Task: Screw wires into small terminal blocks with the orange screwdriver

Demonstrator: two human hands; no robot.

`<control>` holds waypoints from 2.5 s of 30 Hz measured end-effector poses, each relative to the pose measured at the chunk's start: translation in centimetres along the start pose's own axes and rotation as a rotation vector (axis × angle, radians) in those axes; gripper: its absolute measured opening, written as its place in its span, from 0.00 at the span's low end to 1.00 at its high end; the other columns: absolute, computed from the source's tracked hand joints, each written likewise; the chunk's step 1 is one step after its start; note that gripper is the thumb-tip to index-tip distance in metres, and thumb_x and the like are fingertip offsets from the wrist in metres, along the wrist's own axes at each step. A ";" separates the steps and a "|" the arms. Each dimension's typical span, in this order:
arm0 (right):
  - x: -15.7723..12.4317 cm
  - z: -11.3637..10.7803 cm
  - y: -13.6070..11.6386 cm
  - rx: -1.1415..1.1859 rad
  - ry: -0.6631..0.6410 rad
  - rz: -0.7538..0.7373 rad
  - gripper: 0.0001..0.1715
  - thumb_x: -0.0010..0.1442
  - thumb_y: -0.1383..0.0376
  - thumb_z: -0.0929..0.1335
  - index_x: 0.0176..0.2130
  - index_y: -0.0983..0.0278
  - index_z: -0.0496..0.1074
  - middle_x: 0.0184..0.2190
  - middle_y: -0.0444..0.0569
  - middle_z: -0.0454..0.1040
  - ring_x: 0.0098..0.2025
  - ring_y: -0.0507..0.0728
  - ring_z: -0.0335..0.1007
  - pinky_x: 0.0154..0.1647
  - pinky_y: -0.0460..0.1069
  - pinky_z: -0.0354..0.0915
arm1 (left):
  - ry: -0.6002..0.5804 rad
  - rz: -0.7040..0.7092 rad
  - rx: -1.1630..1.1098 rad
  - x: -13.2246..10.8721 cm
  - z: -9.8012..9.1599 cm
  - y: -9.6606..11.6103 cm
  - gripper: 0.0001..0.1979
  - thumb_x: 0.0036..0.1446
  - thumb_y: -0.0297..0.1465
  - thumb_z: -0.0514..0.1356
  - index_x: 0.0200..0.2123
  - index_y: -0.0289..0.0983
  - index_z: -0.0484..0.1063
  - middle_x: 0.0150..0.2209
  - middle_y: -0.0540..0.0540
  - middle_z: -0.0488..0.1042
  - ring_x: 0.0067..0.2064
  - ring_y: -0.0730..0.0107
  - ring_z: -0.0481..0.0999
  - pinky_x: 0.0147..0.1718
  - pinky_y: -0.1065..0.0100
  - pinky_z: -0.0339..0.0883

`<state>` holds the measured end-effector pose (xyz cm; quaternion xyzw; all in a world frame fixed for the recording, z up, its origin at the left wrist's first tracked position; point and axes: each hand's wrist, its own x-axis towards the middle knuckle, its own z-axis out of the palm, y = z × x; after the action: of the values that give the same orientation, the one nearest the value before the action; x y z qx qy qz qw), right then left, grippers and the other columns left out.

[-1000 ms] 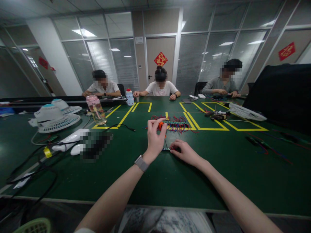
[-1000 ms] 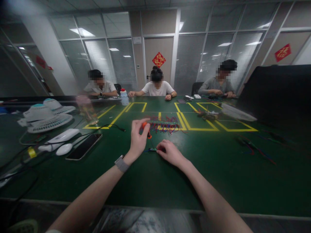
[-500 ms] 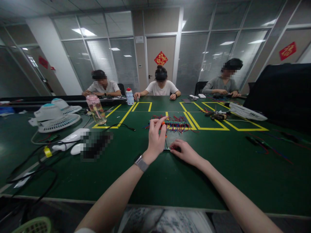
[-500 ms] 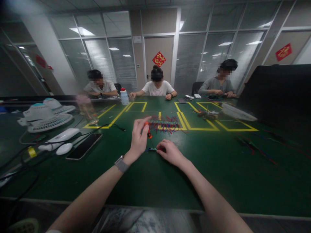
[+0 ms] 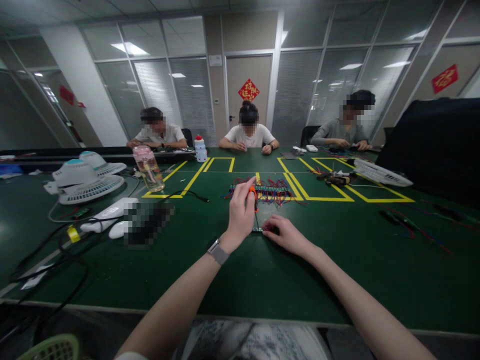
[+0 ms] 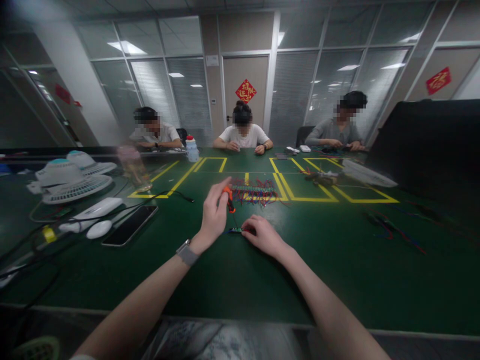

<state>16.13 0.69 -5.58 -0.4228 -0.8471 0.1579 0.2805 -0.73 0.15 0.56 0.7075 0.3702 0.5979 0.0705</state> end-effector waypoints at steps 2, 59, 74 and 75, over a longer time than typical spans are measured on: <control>0.0 0.0 0.0 0.003 0.000 0.003 0.03 0.57 0.68 0.68 0.34 0.64 0.73 0.32 0.47 0.69 0.34 0.54 0.66 0.37 0.48 0.63 | 0.008 -0.004 -0.017 0.0 0.1 -0.1 0.17 0.65 0.29 0.47 0.55 0.40 0.64 0.46 0.44 0.71 0.47 0.69 0.70 0.49 0.65 0.63; 0.0 0.0 -0.1 -0.016 0.005 -0.008 0.02 0.57 0.68 0.68 0.34 0.65 0.72 0.31 0.47 0.69 0.34 0.54 0.66 0.36 0.48 0.62 | -0.036 0.007 0.025 0.0 -0.1 0.2 0.15 0.63 0.31 0.51 0.52 0.41 0.68 0.42 0.45 0.72 0.42 0.69 0.71 0.45 0.66 0.65; 0.1 0.0 -0.1 -0.018 -0.004 0.002 0.03 0.57 0.68 0.68 0.34 0.64 0.72 0.31 0.47 0.68 0.34 0.54 0.65 0.36 0.48 0.62 | 0.008 -0.012 0.017 -0.2 0.2 0.0 0.18 0.65 0.32 0.48 0.56 0.41 0.63 0.46 0.44 0.69 0.48 0.68 0.69 0.49 0.65 0.63; 0.1 0.0 -0.1 -0.018 -0.004 0.004 0.03 0.57 0.68 0.68 0.34 0.64 0.72 0.31 0.47 0.68 0.34 0.54 0.65 0.36 0.48 0.62 | 0.005 -0.016 -0.003 -0.2 0.2 0.0 0.18 0.65 0.31 0.47 0.57 0.41 0.62 0.49 0.43 0.69 0.50 0.68 0.69 0.50 0.64 0.62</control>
<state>16.07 0.68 -5.47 -0.4266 -0.8481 0.1518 0.2749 -0.57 0.12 0.33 0.7029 0.3750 0.5997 0.0754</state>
